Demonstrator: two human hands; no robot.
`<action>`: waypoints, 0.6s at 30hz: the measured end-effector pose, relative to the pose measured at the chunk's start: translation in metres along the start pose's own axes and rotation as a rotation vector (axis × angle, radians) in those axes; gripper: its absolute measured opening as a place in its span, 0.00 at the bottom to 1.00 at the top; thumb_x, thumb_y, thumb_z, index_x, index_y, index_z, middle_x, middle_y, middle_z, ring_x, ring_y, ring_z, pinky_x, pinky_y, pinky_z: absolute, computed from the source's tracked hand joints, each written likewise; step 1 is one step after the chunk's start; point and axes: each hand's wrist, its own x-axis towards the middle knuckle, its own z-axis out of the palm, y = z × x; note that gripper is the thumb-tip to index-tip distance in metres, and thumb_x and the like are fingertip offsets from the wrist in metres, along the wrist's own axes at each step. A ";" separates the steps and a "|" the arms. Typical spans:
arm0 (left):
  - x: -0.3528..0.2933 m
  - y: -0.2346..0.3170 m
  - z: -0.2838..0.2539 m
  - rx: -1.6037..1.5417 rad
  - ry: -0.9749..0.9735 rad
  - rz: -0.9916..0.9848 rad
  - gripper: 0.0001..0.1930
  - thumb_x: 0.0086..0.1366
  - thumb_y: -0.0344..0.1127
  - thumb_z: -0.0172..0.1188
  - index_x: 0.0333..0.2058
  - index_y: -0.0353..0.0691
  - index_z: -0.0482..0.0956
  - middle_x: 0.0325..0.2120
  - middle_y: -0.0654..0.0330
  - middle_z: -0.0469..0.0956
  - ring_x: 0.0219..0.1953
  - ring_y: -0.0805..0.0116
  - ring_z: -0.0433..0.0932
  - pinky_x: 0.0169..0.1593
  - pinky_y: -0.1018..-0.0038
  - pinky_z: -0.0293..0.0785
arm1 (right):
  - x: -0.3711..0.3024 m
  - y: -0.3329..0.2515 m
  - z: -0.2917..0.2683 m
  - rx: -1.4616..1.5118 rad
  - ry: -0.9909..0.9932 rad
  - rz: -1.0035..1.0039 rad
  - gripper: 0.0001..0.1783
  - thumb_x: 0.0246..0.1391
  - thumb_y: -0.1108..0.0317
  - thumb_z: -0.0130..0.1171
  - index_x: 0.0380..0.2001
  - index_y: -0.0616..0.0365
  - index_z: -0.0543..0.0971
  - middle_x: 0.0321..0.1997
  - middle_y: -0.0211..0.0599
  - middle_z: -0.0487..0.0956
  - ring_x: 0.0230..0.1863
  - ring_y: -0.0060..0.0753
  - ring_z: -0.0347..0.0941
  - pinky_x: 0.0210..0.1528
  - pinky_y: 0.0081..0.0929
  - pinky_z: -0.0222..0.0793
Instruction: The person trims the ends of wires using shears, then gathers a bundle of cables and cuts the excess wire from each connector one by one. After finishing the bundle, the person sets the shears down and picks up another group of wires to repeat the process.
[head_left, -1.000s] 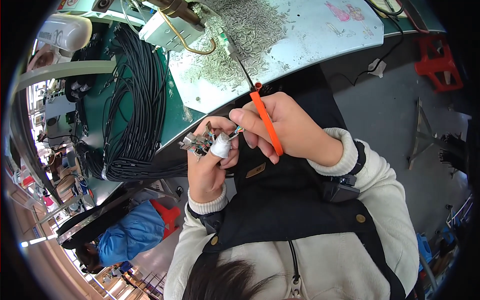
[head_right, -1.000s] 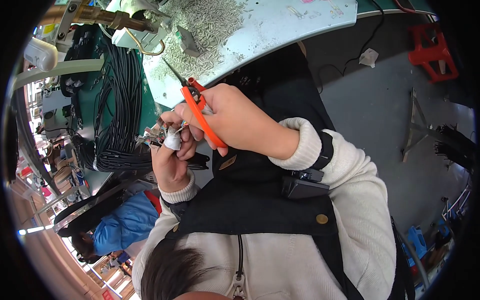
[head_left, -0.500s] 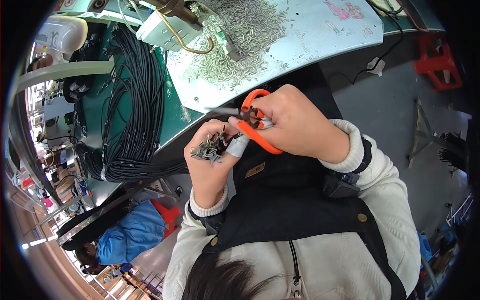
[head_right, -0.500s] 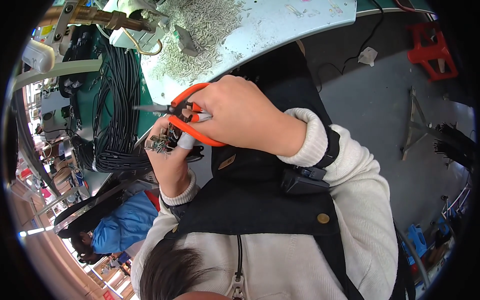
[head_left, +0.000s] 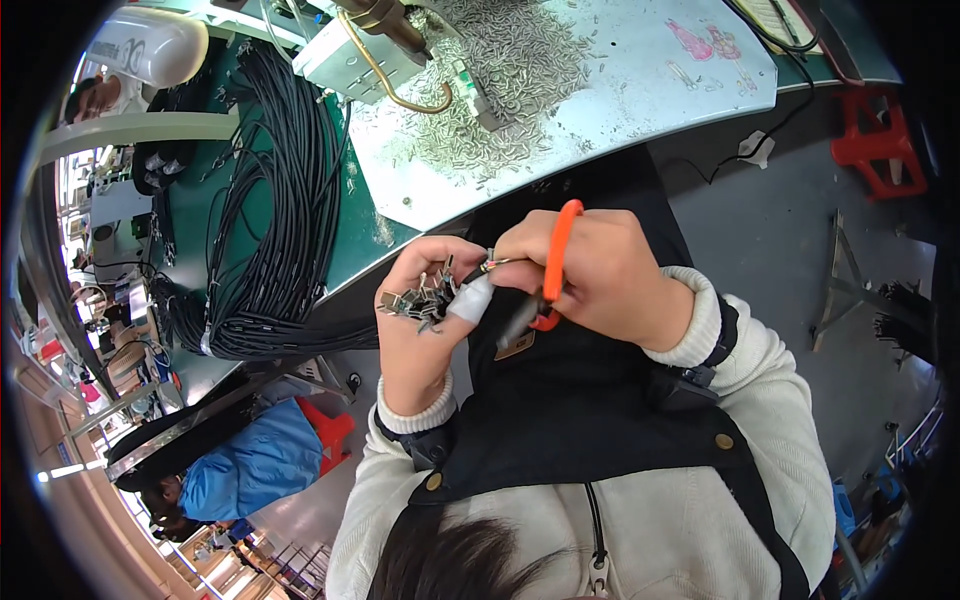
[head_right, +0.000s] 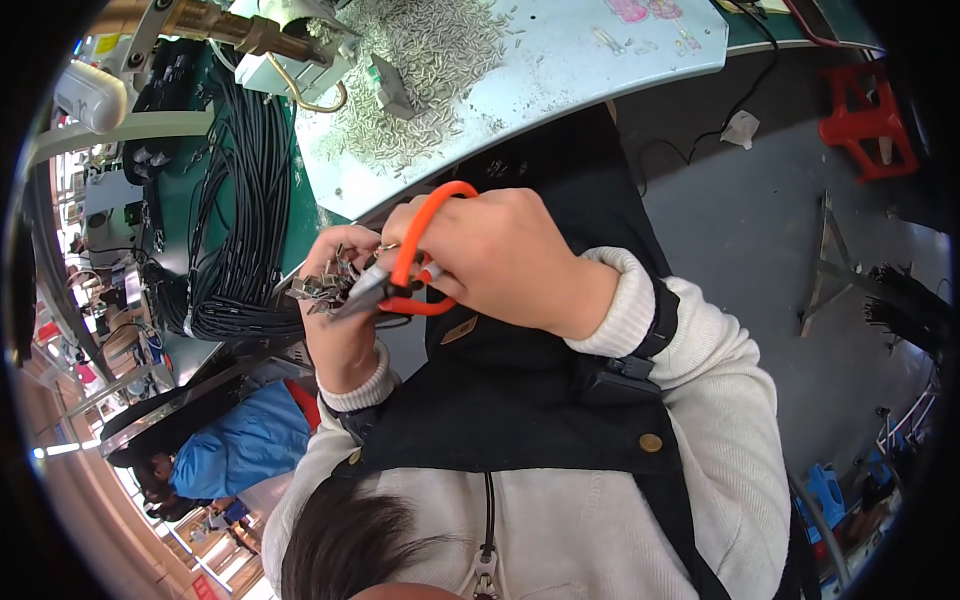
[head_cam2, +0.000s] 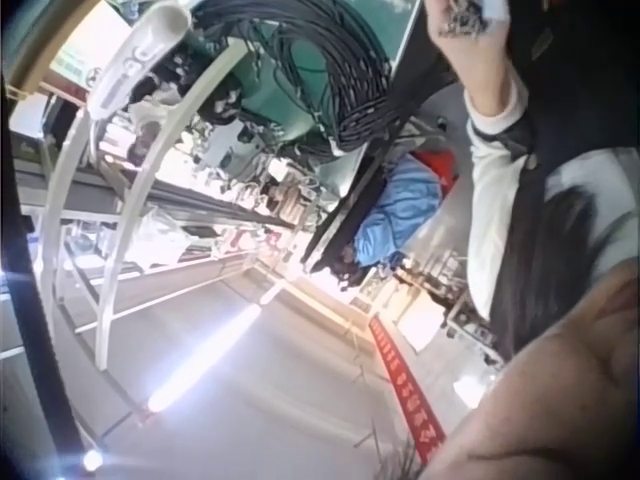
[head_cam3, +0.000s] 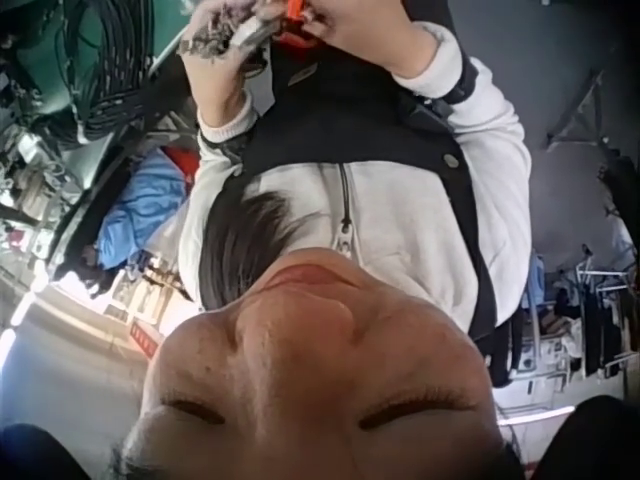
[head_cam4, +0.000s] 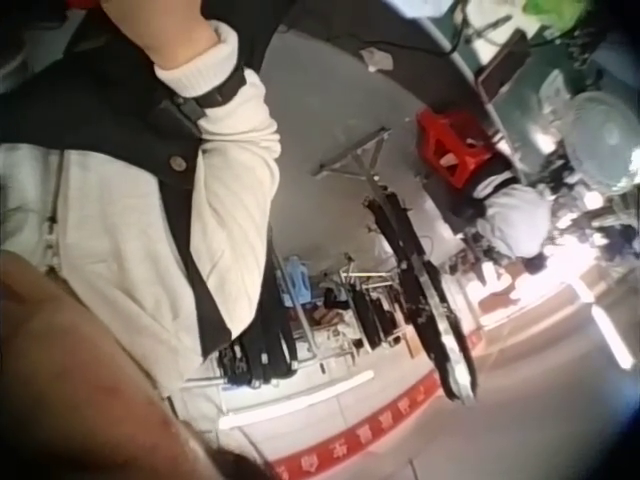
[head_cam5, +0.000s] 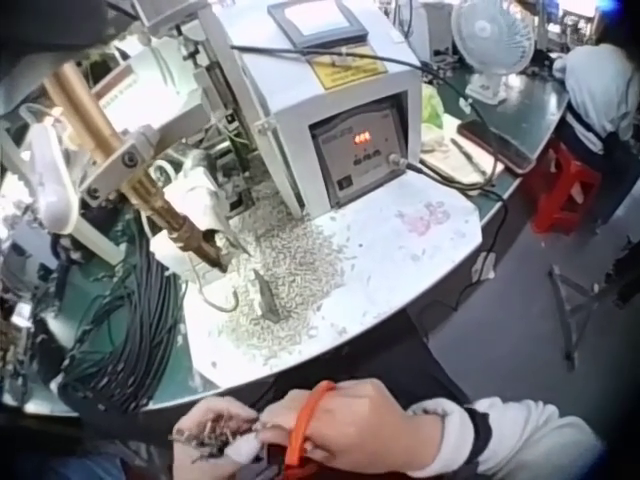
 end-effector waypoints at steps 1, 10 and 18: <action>0.000 0.005 -0.001 -0.150 -0.042 -0.162 0.12 0.46 0.18 0.57 0.32 0.31 0.71 0.25 0.63 0.70 0.23 0.80 0.65 0.25 0.86 0.61 | 0.001 0.002 -0.002 -0.102 0.009 -0.093 0.09 0.39 0.66 0.61 0.24 0.55 0.73 0.14 0.27 0.69 0.14 0.26 0.66 0.16 0.19 0.56; 0.004 0.000 -0.007 -0.428 -0.182 -0.387 0.09 0.49 0.26 0.58 0.31 0.31 0.72 0.25 0.62 0.70 0.21 0.82 0.62 0.20 0.87 0.55 | -0.010 0.010 -0.009 -0.504 0.040 -0.405 0.14 0.34 0.62 0.65 0.26 0.53 0.74 0.14 0.20 0.69 0.16 0.18 0.67 0.16 0.14 0.53; 0.004 -0.006 -0.007 -0.486 -0.208 -0.444 0.12 0.48 0.28 0.56 0.32 0.33 0.68 0.29 0.59 0.66 0.21 0.79 0.63 0.19 0.88 0.55 | -0.011 0.013 -0.009 -0.485 0.057 -0.402 0.16 0.33 0.61 0.65 0.27 0.53 0.74 0.15 0.20 0.70 0.16 0.18 0.68 0.17 0.14 0.55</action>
